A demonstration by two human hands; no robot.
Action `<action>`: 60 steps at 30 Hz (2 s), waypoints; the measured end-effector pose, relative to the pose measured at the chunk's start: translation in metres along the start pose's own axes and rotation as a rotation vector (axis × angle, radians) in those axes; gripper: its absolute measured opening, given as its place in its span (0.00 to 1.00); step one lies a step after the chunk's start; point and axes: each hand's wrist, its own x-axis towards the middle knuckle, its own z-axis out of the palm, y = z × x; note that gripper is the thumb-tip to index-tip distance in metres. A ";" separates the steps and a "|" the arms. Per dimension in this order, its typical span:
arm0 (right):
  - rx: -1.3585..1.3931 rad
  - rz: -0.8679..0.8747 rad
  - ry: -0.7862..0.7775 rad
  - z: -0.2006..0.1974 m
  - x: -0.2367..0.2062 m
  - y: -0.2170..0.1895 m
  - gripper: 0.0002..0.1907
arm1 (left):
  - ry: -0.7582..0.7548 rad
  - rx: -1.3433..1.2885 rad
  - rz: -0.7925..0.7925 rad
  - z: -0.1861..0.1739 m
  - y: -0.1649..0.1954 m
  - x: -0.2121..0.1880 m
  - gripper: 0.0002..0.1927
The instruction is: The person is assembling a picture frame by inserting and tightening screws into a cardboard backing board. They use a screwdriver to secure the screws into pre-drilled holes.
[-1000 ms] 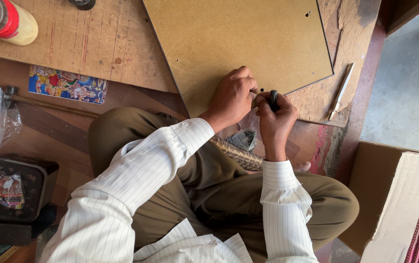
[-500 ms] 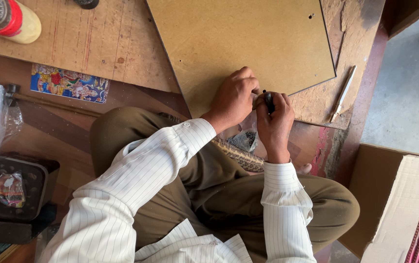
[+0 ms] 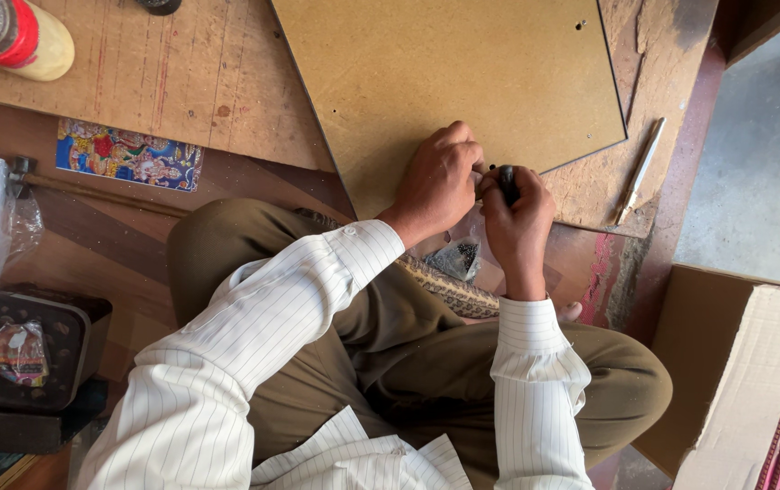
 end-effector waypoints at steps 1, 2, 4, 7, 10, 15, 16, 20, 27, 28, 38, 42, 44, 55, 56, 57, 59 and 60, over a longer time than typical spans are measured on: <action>0.101 0.076 -0.022 0.000 0.001 -0.001 0.04 | -0.004 -0.010 -0.010 0.001 0.000 0.001 0.05; 0.203 0.151 -0.046 -0.001 0.002 -0.002 0.05 | -0.007 -0.018 -0.020 0.001 0.000 0.001 0.05; 0.244 0.153 -0.066 -0.002 0.005 -0.003 0.05 | -0.015 -0.024 -0.041 0.002 -0.001 0.002 0.05; 0.281 0.164 -0.069 -0.002 0.006 -0.004 0.05 | -0.019 -0.023 -0.055 0.003 -0.002 0.002 0.04; 0.242 0.176 -0.066 -0.002 0.006 -0.004 0.05 | -0.014 -0.023 -0.042 0.004 -0.003 0.002 0.04; 0.002 -0.035 -0.059 -0.004 0.004 -0.004 0.04 | -0.004 -0.044 -0.054 0.001 -0.005 0.003 0.06; -0.009 -0.053 -0.069 -0.005 0.004 -0.004 0.04 | -0.007 -0.040 -0.056 0.000 -0.005 0.002 0.06; 0.091 0.044 -0.095 -0.005 0.004 -0.003 0.04 | -0.018 -0.048 -0.067 -0.001 -0.004 0.002 0.06; -0.076 -0.037 -0.041 0.002 0.003 0.002 0.04 | -0.013 -0.033 -0.041 -0.001 -0.002 0.001 0.04; -0.110 -0.048 -0.028 0.003 0.003 0.002 0.05 | -0.012 -0.041 -0.042 0.000 -0.002 0.002 0.04; -0.066 -0.101 -0.079 -0.002 0.004 0.003 0.05 | 0.014 -0.042 -0.016 -0.001 -0.005 0.002 0.06; -0.097 -0.042 -0.081 0.003 0.004 0.004 0.05 | -0.007 -0.029 -0.042 0.001 -0.005 0.002 0.04; -0.131 -0.004 -0.068 0.005 0.004 0.006 0.07 | -0.005 -0.002 -0.050 0.003 -0.005 0.002 0.04; 0.304 0.108 -0.050 -0.001 0.003 0.013 0.05 | 0.066 0.020 -0.019 0.003 0.000 0.003 0.03; 0.431 0.110 -0.059 -0.005 -0.003 0.014 0.06 | 0.068 0.013 -0.014 0.003 0.001 0.001 0.02; 0.498 0.148 0.048 -0.011 -0.009 0.015 0.08 | 0.065 0.000 -0.012 0.004 0.000 0.000 0.02; 0.637 0.215 0.252 -0.026 -0.021 0.014 0.11 | 0.064 -0.015 -0.008 0.006 -0.001 -0.001 0.02; 0.590 0.092 0.252 -0.033 -0.028 0.012 0.10 | 0.064 -0.019 -0.015 0.006 -0.002 -0.003 0.02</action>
